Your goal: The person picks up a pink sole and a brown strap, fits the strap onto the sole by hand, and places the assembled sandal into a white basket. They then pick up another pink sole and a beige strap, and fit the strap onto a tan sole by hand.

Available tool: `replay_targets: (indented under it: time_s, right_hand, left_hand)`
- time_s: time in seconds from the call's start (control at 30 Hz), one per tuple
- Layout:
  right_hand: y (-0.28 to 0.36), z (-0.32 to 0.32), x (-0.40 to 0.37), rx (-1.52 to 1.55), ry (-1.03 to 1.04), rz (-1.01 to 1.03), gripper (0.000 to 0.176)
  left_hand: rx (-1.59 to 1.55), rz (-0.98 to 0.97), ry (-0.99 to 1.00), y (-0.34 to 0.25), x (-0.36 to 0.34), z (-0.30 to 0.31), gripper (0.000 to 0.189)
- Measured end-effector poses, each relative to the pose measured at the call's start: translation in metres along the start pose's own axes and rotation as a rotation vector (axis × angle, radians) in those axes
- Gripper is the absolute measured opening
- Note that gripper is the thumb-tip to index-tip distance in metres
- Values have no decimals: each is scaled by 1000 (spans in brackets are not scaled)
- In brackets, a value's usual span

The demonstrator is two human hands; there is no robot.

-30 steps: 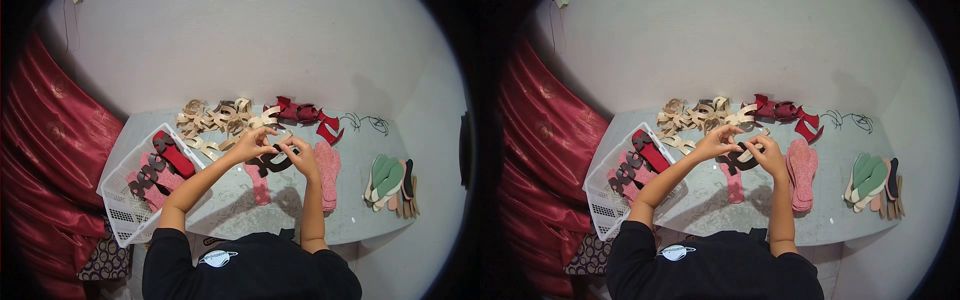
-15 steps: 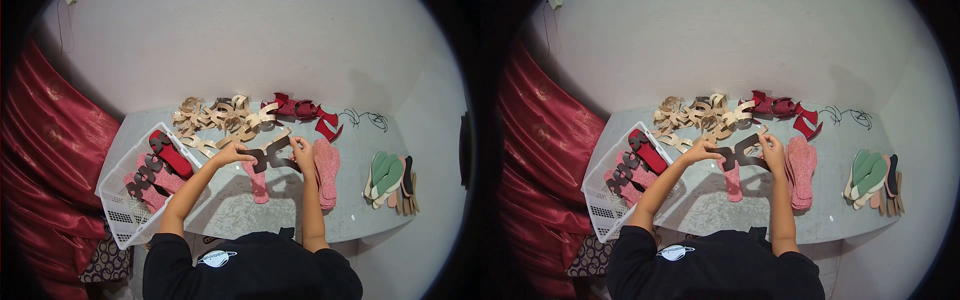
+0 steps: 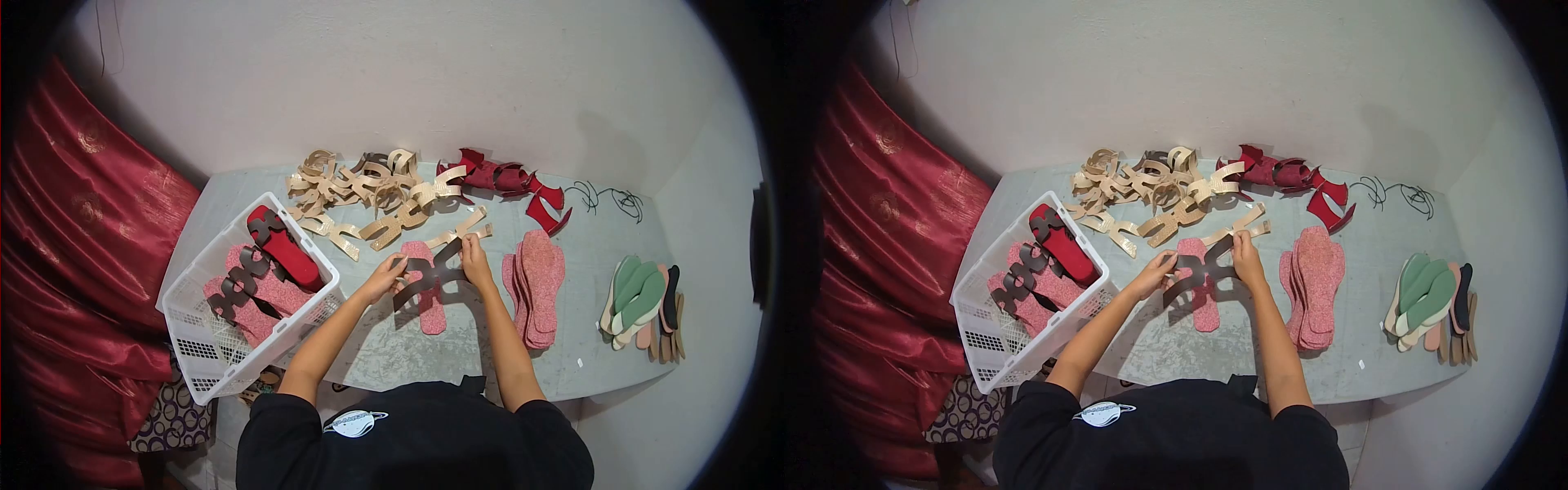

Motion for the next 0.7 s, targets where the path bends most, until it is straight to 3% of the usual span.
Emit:
replay_targets:
  time_s: [0.07,0.17,0.23,0.27,0.33,0.43,0.53,0.7]
  right_hand:
    - [1,-7,-2,-318,-46,207,21]
    - [11,-17,-2,-490,35,211,20]
    - [6,-26,1,-510,25,231,20]
    - [4,-30,3,-529,16,252,20]
    - [5,-38,6,-554,26,254,20]
    - [-11,-48,10,-602,45,260,19]
    - [-28,-59,13,-614,31,291,19]
    - [-35,-66,14,-627,-6,276,19]
  left_hand:
    - [37,22,-37,3,2,1,32]
    - [132,-137,-94,21,25,10,28]
    - [215,-535,-293,22,32,10,26]
    - [215,-534,-296,27,35,10,26]
    - [398,-512,-522,26,32,11,23]
    - [556,-518,-622,26,32,12,24]
    - [810,-601,-704,25,35,12,24]
    - [874,-696,-705,26,46,16,24]
Point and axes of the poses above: each hand's wrist, its own x-axis towards the middle knuckle, its own z-axis out of the back of the hand, y = z × x, the point moved 2 cm from there along x, towards the middle knuckle, and after that the axes turned 15 degrees about -y, right-handed, at the moved point
